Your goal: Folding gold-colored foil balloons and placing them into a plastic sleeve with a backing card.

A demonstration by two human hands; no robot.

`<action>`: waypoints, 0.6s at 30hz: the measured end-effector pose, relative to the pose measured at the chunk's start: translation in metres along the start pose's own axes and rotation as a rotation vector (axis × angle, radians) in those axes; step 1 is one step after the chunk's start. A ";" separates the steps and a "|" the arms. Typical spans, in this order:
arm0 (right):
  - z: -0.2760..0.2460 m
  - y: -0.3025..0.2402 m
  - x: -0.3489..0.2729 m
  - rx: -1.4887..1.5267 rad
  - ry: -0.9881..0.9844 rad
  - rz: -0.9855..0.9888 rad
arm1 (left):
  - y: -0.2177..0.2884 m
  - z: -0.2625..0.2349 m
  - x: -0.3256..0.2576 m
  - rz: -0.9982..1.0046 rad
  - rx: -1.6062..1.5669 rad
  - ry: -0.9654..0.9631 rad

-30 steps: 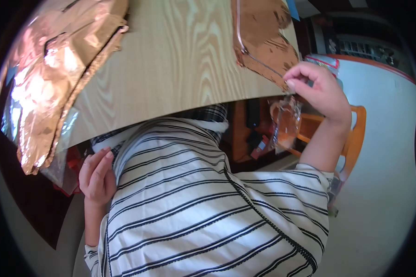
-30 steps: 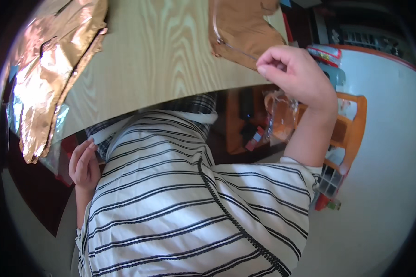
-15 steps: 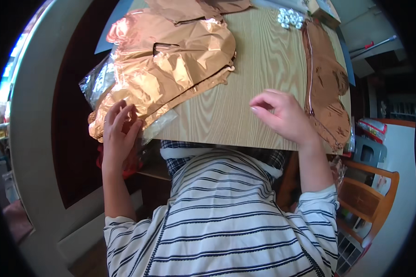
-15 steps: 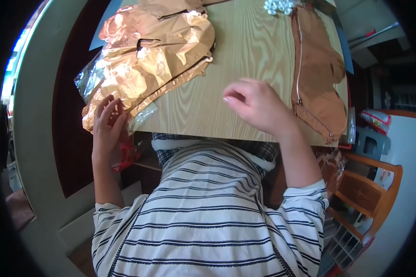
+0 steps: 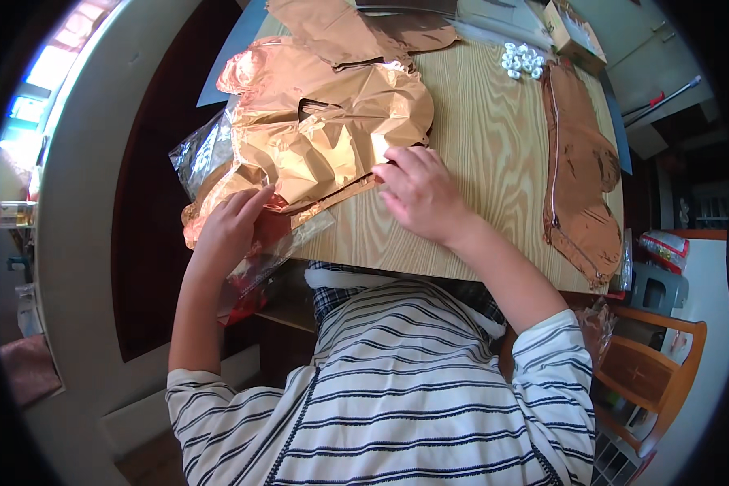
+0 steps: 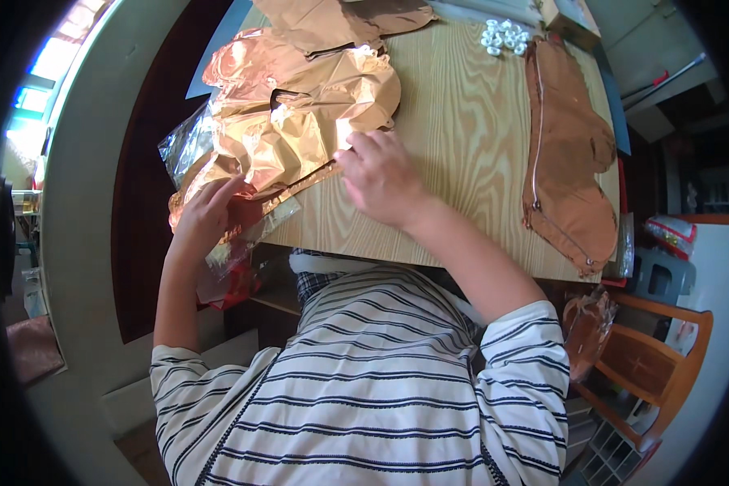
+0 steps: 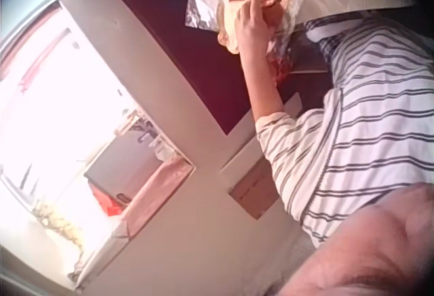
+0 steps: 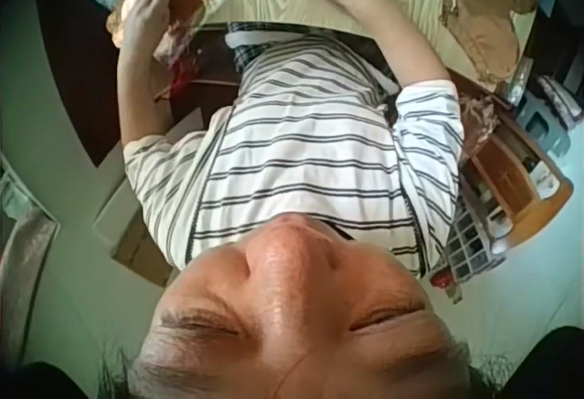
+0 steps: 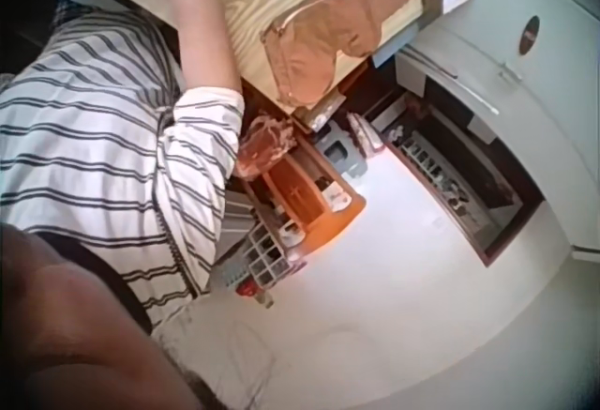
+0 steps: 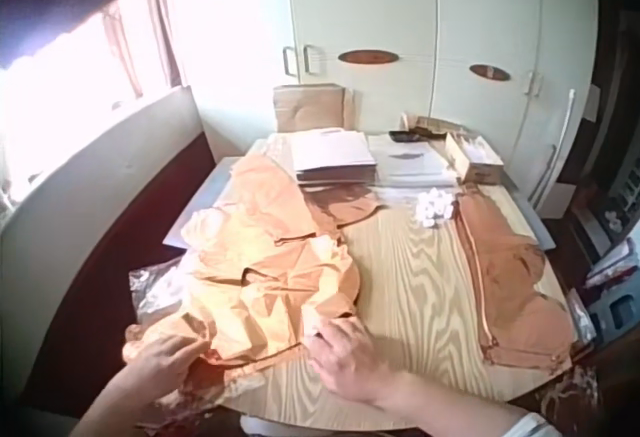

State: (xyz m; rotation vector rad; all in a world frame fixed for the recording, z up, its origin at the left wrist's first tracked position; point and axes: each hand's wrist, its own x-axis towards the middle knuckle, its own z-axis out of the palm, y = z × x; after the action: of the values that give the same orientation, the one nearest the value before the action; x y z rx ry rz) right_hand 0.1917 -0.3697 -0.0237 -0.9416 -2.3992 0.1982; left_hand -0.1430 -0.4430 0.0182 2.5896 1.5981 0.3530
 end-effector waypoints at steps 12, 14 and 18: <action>0.034 -0.022 0.057 -0.052 0.184 -0.112 | 0.016 -0.024 0.041 -0.045 -0.306 0.193; 0.027 -0.015 0.065 -0.041 0.212 -0.089 | 0.020 -0.026 0.043 -0.139 -0.367 0.152; 0.005 0.006 0.080 0.009 0.208 -0.071 | 0.024 -0.031 0.042 -0.112 -0.299 0.161</action>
State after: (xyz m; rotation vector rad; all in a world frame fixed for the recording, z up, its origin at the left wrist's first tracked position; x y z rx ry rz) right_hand 0.1441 -0.3113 0.0049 -0.8286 -2.2340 0.0805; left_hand -0.1110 -0.4179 0.0596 2.2890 1.5876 0.7450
